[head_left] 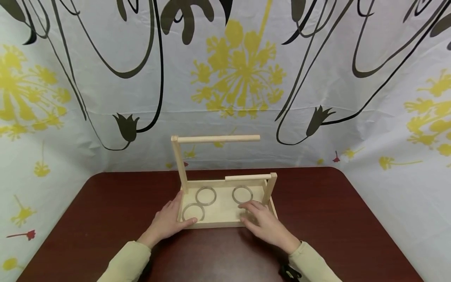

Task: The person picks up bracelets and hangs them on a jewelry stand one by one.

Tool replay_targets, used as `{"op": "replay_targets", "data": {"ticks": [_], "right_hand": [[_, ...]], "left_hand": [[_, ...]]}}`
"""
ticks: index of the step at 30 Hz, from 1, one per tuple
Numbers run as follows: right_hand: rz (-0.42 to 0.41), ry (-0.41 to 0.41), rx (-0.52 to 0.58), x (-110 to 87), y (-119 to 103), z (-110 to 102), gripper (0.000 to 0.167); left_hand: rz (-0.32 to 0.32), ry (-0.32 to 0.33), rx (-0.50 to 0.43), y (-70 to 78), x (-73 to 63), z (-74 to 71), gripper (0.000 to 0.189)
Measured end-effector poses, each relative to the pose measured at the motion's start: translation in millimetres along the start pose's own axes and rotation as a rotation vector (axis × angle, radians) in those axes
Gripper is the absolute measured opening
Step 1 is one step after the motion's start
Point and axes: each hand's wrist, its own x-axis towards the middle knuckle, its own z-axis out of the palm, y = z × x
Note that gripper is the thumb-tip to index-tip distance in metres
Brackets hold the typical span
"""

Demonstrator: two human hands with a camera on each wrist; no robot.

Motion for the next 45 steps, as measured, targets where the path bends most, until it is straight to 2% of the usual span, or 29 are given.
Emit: {"op": "replay_targets", "data": {"ticks": [3, 13, 18, 25, 36, 45], "right_hand": [[-0.018, 0.006, -0.002, 4.5, -7, 9, 0.032], [0.003, -0.044, 0.053, 21.7, -19, 25, 0.036], [0.042, -0.071, 0.154, 32.5, -23, 26, 0.036], [0.068, -0.058, 0.265, 42.6, -34, 28, 0.036], [0.111, -0.078, 0.256, 48.2, -37, 35, 0.039], [0.079, -0.086, 0.266, 55.2, -36, 44, 0.039]], "left_hand": [[-0.031, -0.007, -0.003, 0.1, -0.7, 1.1, 0.109], [-0.023, -0.017, -0.086, 3.0, -5.5, 2.7, 0.108], [-0.033, -0.023, -0.095, 4.5, -8.2, 5.2, 0.108], [-0.042, -0.031, -0.097, 8.2, -12.3, 5.1, 0.108], [-0.044, -0.050, -0.079, 15.7, -17.8, 2.6, 0.107], [-0.037, -0.043, -0.079, 15.8, -17.8, 4.0, 0.107]]}}
